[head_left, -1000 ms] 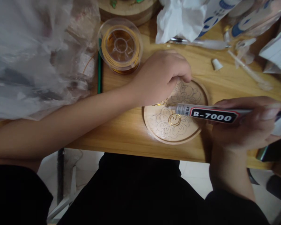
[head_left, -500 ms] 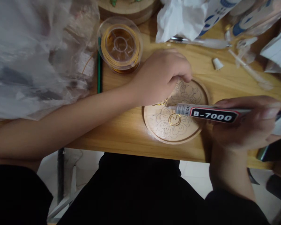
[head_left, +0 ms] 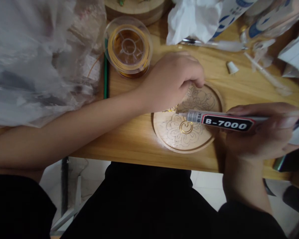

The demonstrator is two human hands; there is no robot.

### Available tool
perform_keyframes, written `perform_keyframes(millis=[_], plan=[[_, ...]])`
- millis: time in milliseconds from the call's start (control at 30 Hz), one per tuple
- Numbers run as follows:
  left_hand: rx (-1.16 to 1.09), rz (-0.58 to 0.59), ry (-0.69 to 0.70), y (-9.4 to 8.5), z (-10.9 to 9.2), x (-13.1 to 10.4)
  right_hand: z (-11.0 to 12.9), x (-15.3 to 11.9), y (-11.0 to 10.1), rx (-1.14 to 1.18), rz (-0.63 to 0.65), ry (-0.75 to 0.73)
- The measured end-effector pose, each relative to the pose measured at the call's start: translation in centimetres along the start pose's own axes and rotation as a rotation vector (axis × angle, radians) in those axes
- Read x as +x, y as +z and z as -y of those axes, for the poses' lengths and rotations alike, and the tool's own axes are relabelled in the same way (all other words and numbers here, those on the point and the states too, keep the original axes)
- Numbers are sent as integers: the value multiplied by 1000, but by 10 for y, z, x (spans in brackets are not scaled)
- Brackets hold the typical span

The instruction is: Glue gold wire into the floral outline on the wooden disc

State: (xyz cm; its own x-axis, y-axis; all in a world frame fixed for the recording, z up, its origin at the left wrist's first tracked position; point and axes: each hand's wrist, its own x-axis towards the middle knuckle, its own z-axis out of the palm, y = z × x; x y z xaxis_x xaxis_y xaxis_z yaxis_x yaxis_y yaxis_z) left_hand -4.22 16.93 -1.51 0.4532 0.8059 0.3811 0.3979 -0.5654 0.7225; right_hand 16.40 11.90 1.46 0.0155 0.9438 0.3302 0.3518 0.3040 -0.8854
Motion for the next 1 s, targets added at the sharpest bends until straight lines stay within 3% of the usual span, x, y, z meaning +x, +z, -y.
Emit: perform_keyframes(millis=[167,500,700,1000], plan=[[-4,1,19,-1,0,0,0,1,3,7,-25,-153],[12,45,-42,-2,-3,2,4,0,-1,29,86,-111],[6,18,9,-2,1,0,0,0,-1,54,-5,-106],[-17,-13,35,0,2,0,-2,-1,-1,30,2,-115]])
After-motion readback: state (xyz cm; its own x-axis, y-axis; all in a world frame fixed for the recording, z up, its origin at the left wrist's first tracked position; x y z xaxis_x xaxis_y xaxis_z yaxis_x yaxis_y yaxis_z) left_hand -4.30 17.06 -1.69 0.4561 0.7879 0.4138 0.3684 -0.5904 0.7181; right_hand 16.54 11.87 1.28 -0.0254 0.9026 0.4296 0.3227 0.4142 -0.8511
